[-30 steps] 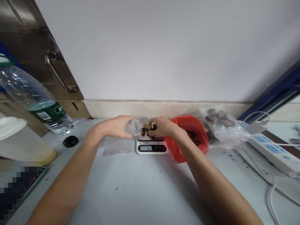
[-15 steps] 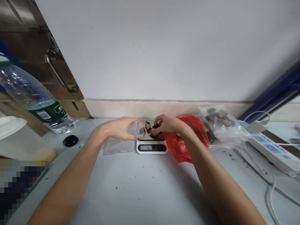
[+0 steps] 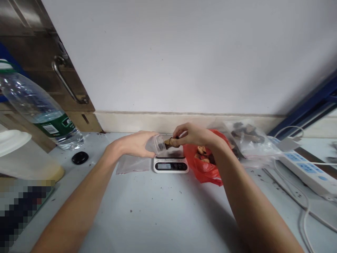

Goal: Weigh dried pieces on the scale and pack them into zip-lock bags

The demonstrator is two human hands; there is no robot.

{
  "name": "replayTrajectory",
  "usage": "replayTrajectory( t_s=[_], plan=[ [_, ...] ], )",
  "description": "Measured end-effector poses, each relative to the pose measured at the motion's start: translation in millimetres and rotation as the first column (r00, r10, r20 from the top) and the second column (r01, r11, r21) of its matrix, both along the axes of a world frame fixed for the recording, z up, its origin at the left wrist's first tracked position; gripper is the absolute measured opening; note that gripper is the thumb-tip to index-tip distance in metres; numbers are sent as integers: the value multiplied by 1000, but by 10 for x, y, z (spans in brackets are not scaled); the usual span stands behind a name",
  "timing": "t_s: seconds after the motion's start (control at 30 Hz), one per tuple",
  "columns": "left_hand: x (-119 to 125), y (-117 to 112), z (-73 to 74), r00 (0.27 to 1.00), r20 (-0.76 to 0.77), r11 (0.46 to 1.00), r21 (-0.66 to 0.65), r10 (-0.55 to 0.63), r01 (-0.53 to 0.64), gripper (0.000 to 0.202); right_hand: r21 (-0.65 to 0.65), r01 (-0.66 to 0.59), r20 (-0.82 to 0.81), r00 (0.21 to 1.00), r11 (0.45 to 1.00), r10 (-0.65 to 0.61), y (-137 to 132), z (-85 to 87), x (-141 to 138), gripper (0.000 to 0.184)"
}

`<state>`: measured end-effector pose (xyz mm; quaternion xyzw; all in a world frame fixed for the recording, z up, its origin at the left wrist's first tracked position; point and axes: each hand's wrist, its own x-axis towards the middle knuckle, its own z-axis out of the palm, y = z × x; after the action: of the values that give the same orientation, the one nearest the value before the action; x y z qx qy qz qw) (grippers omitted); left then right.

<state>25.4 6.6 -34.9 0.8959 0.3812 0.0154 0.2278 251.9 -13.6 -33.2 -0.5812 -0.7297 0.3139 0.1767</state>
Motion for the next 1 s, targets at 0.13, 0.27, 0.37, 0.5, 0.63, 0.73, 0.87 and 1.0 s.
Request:
replayTrajectory(
  t_s=[0.13, 0.27, 0.37, 0.5, 0.63, 0.73, 0.87, 1.0],
  plan=[
    [24, 9, -36, 998, 59, 1000, 6, -4, 4, 46, 86, -96, -161, 981, 992, 108, -89, 39, -160, 12],
    [-6, 14, -6, 992, 123, 999, 17, 34, -36, 53, 151, -35, -341, 936, 988, 85, -112, 35, -314, 38],
    [-87, 27, 61, 988, 105, 992, 52, 113, -119, 67, 241, 67, -376, 926, 968, 30, -47, -8, -300, 17],
    [-210, 58, 127, 986, 75, 986, 60, 148, -152, 74, 284, 90, -152, 987, 955, -48, 56, -124, -200, 10],
    [-280, 76, 138, 987, 27, 987, 20, 156, -157, 74, 157, -83, 102, 992, 984, 67, 101, -259, -193, 26],
    [-277, 78, 124, 993, -2, 993, 1, 119, -119, 69, 127, -90, 177, 982, 988, 67, 121, -326, -229, 26],
    [-212, 81, 67, 996, -43, 997, -10, 73, -74, 62, 127, 36, 2, 999, 991, -36, 124, -306, -248, 28],
    [-166, 88, 20, 999, -33, 999, -13, 39, -39, 55, 187, 0, -347, 935, 982, 66, 71, -176, -269, 23]
  ],
)
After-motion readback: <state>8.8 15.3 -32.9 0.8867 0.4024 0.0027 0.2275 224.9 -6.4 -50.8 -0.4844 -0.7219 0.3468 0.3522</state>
